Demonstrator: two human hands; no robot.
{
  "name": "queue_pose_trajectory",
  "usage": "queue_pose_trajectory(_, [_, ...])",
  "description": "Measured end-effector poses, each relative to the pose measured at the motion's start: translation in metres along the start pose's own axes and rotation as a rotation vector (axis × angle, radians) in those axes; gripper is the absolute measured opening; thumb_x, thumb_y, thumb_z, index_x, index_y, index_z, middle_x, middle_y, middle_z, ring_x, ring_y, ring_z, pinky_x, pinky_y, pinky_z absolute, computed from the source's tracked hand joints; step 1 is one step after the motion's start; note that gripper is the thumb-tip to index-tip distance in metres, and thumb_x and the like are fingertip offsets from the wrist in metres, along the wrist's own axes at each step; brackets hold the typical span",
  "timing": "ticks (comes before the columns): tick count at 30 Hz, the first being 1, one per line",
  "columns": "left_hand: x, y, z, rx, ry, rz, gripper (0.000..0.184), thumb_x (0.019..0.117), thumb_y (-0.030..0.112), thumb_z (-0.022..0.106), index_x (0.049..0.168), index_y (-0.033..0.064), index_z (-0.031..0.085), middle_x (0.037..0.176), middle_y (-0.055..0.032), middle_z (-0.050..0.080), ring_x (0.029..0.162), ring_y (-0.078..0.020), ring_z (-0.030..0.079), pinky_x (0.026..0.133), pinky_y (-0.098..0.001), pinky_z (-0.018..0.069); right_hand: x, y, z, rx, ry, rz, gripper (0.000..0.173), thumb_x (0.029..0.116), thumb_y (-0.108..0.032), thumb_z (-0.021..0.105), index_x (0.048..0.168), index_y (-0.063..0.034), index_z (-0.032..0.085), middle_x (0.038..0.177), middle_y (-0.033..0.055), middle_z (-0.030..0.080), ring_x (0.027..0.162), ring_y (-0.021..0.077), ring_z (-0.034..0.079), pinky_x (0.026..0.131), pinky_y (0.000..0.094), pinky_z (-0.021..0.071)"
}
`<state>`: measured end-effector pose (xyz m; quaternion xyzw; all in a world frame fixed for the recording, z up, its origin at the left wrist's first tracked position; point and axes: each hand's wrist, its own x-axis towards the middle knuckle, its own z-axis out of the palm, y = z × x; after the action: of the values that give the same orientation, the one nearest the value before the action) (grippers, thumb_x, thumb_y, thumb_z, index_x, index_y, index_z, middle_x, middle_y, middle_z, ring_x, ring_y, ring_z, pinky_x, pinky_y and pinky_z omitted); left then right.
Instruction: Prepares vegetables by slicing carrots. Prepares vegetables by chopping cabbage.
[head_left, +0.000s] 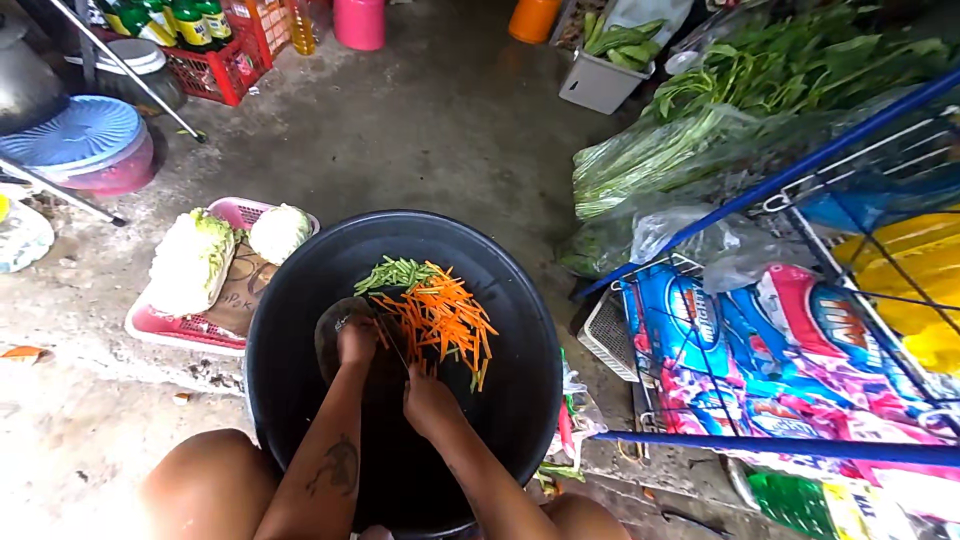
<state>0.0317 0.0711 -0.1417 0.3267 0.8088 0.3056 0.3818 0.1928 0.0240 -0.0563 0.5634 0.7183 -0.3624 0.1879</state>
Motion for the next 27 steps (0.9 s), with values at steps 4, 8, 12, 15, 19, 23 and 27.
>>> queue_pose_trajectory(4, [0.0, 0.0, 0.0, 0.022, -0.002, -0.004, 0.028, 0.1006, 0.015, 0.061, 0.125, 0.0024, 0.066, 0.112, -0.0161, 0.073, 0.1, -0.0273, 0.073, 0.094, -0.0469, 0.0583, -0.001, -0.005, 0.002, -0.011, -0.013, 0.032, 0.042, 0.1119, -0.025, 0.035, 0.151, -0.0099, 0.039, 0.127, 0.0193, 0.067, 0.117, 0.0363, 0.068, 0.096, 0.0545, 0.0555])
queue_pose_trajectory(8, [0.002, 0.001, 0.0, 0.043, -0.001, -0.018, 0.027, 0.1007, 0.017, 0.062, 0.124, 0.0034, 0.067, 0.112, -0.0154, 0.073, 0.1, -0.0267, 0.073, 0.093, -0.0464, 0.0583, -0.002, -0.01, 0.0, -0.018, -0.042, 0.066, 0.043, 0.1113, -0.023, 0.035, 0.152, -0.0107, 0.037, 0.128, 0.0188, 0.067, 0.118, 0.0356, 0.068, 0.096, 0.0543, 0.0558])
queue_pose_trajectory(12, [0.0, 0.003, -0.001, 0.078, -0.002, -0.015, 0.026, 0.1013, 0.017, 0.06, 0.123, 0.004, 0.068, 0.115, -0.0159, 0.072, 0.103, -0.028, 0.072, 0.095, -0.048, 0.0572, -0.001, -0.011, 0.001, 0.001, -0.047, 0.081, 0.043, 0.1104, -0.02, 0.037, 0.153, -0.0115, 0.037, 0.13, 0.0186, 0.066, 0.118, 0.035, 0.068, 0.095, 0.0544, 0.056])
queue_pose_trajectory(15, [0.0, 0.004, 0.001, 0.109, 0.002, -0.014, 0.027, 0.1015, 0.018, 0.059, 0.123, 0.004, 0.068, 0.116, -0.0165, 0.072, 0.105, -0.0295, 0.072, 0.096, -0.0493, 0.0567, -0.001, -0.009, 0.004, 0.001, -0.044, 0.082, 0.044, 0.11, -0.019, 0.036, 0.153, -0.0117, 0.036, 0.129, 0.0187, 0.067, 0.118, 0.0356, 0.068, 0.095, 0.0548, 0.056])
queue_pose_trajectory(19, [-0.001, 0.006, 0.001, 0.139, 0.007, -0.021, 0.029, 0.1018, 0.021, 0.059, 0.124, 0.0048, 0.068, 0.117, -0.0166, 0.072, 0.107, -0.0299, 0.071, 0.097, -0.0503, 0.0558, -0.003, -0.008, -0.003, 0.042, -0.065, 0.084, 0.046, 0.1084, -0.016, 0.038, 0.154, -0.0119, 0.035, 0.133, 0.0186, 0.065, 0.122, 0.0357, 0.066, 0.097, 0.0566, 0.0548])
queue_pose_trajectory(23, [-0.005, 0.008, 0.003, 0.186, 0.021, -0.015, 0.03, 0.1026, 0.021, 0.058, 0.125, 0.004, 0.068, 0.121, -0.0182, 0.071, 0.114, -0.0325, 0.069, 0.102, -0.0522, 0.0527, -0.005, -0.006, 0.002, 0.043, -0.047, 0.072, 0.047, 0.1077, -0.015, 0.04, 0.155, -0.0104, 0.035, 0.133, 0.0196, 0.065, 0.122, 0.036, 0.066, 0.097, 0.0563, 0.0548])
queue_pose_trajectory(27, [-0.008, 0.011, 0.001, 0.205, 0.028, 0.012, 0.03, 0.1028, 0.022, 0.058, 0.123, 0.0033, 0.07, 0.123, -0.0204, 0.07, 0.118, -0.0353, 0.067, 0.105, -0.0557, 0.0501, -0.02, -0.004, -0.003, 0.038, -0.086, 0.088, 0.052, 0.1051, -0.011, 0.043, 0.157, -0.0112, 0.034, 0.135, 0.0206, 0.063, 0.123, 0.0371, 0.065, 0.098, 0.058, 0.0543])
